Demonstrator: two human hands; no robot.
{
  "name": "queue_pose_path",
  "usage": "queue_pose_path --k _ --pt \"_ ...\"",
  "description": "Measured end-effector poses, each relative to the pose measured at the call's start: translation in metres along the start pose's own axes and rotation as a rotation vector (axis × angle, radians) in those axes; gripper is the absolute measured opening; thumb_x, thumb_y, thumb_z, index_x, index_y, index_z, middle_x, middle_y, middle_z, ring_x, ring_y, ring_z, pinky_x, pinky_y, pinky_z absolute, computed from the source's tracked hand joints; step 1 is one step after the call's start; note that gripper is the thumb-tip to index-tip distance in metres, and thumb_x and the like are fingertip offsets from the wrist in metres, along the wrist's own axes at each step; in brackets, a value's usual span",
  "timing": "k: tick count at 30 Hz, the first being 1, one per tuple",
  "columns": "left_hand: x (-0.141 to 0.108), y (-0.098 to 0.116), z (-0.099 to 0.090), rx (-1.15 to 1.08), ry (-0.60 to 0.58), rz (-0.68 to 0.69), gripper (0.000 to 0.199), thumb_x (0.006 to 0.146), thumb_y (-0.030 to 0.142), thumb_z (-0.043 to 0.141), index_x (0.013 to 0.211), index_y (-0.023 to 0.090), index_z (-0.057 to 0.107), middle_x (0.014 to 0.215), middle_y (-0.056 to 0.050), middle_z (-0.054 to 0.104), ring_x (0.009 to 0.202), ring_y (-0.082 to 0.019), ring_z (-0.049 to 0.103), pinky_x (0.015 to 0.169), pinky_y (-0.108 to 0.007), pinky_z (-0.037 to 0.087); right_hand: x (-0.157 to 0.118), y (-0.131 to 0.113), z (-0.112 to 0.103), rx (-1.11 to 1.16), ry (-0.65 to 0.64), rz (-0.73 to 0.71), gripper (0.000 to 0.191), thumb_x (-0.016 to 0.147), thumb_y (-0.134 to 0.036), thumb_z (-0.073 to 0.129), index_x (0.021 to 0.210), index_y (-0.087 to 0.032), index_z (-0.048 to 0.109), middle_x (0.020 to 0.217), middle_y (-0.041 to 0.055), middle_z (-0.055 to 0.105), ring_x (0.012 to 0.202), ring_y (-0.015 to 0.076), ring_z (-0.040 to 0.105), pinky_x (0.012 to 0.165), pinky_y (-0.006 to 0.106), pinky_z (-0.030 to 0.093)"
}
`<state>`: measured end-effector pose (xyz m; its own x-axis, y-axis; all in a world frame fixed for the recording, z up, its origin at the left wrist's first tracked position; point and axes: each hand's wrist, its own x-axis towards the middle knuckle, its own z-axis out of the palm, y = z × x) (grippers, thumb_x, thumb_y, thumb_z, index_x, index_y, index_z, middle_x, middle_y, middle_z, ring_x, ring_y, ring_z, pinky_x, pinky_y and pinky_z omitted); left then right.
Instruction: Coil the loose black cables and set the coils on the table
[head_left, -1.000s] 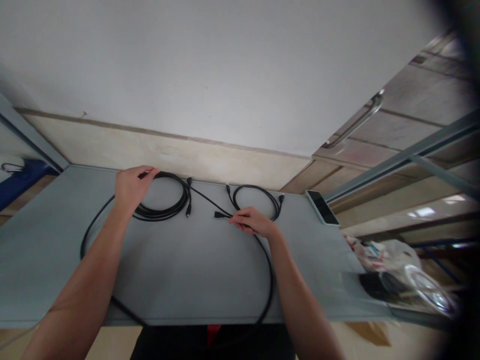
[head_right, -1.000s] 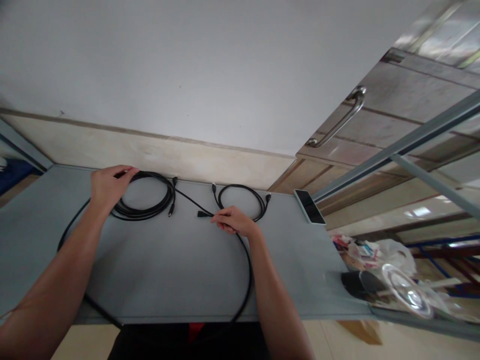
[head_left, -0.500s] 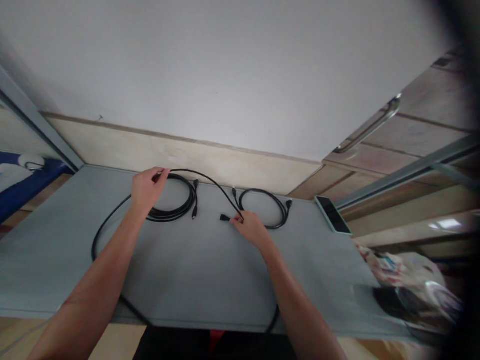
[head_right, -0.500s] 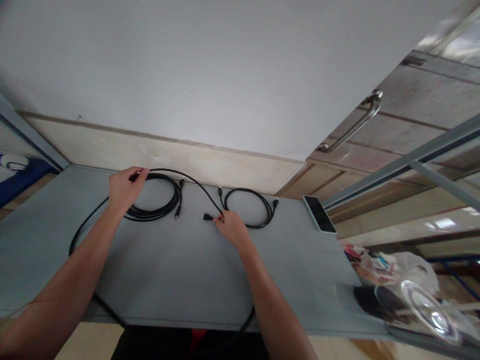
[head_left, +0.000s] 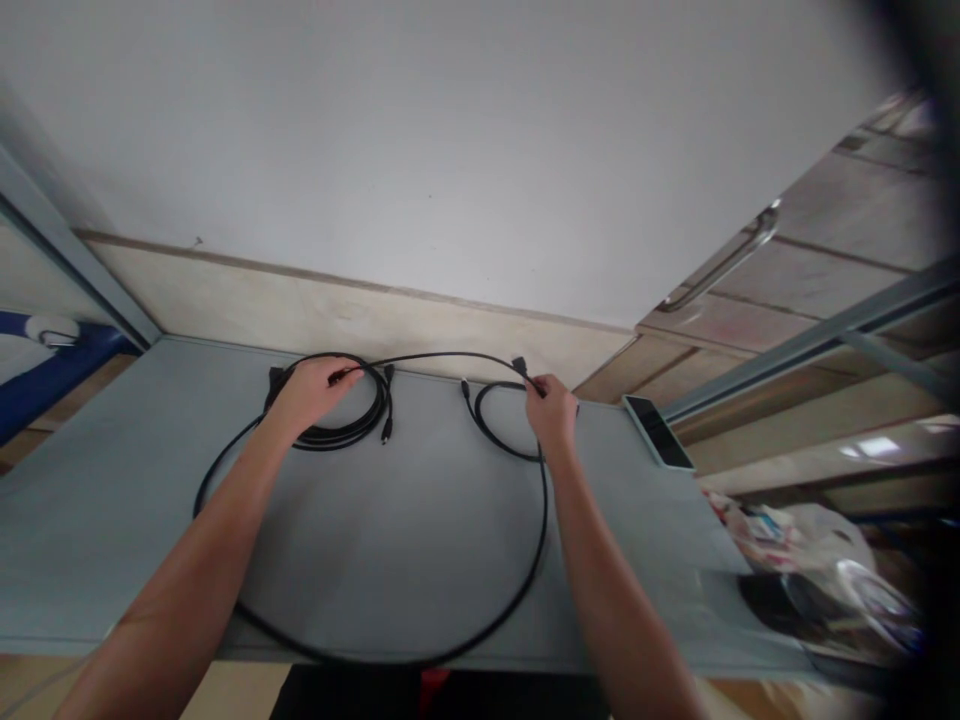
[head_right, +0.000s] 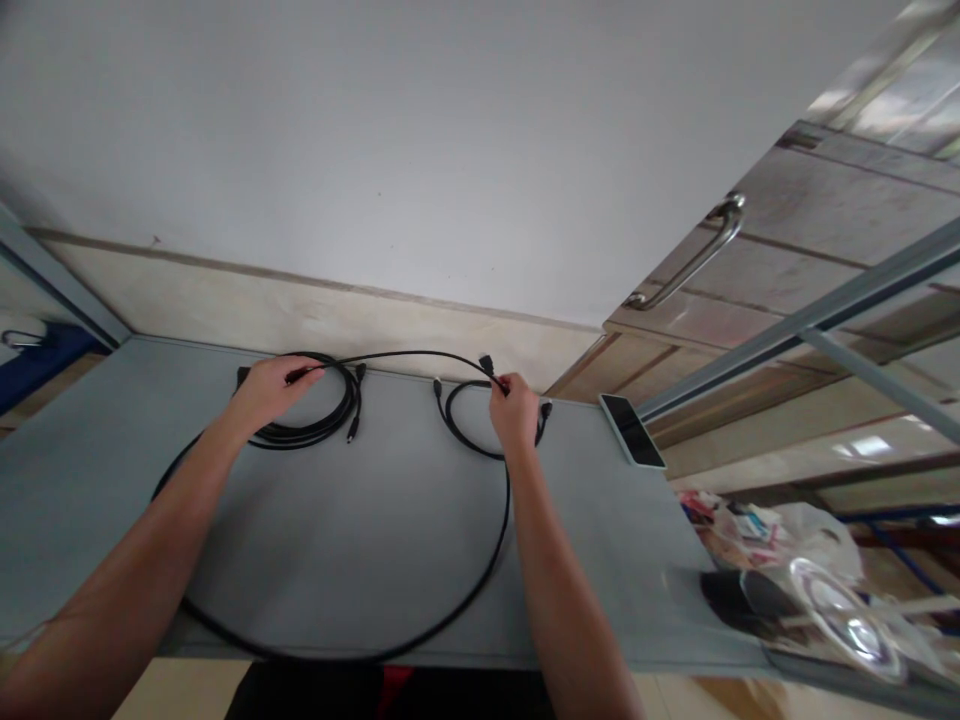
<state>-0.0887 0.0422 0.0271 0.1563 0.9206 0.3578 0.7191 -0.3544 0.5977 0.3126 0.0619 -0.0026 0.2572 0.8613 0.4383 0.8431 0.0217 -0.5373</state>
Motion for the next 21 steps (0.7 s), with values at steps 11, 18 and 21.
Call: queue_pose_path --k 11,18,21 --pt "0.011 0.031 -0.005 -0.933 0.174 -0.268 0.026 0.081 0.034 0.064 0.102 0.020 0.065 0.068 0.003 0.046 0.055 -0.008 0.041 0.043 -0.017 0.030 0.085 -0.045 0.007 -0.361 0.105 -0.300 0.035 0.099 -0.027 0.033 0.112 -0.008 0.059 0.089 0.0179 0.068 0.076 0.0246 0.061 0.067 0.031 0.037" --pt "0.001 0.013 -0.012 -0.995 0.062 -0.311 0.025 0.079 0.033 0.066 0.100 0.019 0.064 0.066 0.004 0.045 0.049 -0.006 0.038 0.039 -0.015 0.025 0.086 -0.041 -0.003 -0.489 0.067 -0.430 0.036 0.100 -0.028 0.031 0.110 -0.010 0.061 0.086 0.0152 0.070 0.075 0.0240 0.062 0.064 0.030 0.034" --pt "-0.004 -0.003 -0.004 -0.811 -0.065 -0.371 0.036 0.081 0.043 0.063 0.110 0.020 0.063 0.063 0.004 0.050 0.046 -0.008 0.042 0.039 -0.016 0.029 0.058 -0.033 0.008 -0.514 -0.106 -0.515 0.034 0.100 -0.027 0.033 0.106 -0.011 0.063 0.088 0.0148 0.071 0.076 0.0231 0.063 0.064 0.029 0.034"
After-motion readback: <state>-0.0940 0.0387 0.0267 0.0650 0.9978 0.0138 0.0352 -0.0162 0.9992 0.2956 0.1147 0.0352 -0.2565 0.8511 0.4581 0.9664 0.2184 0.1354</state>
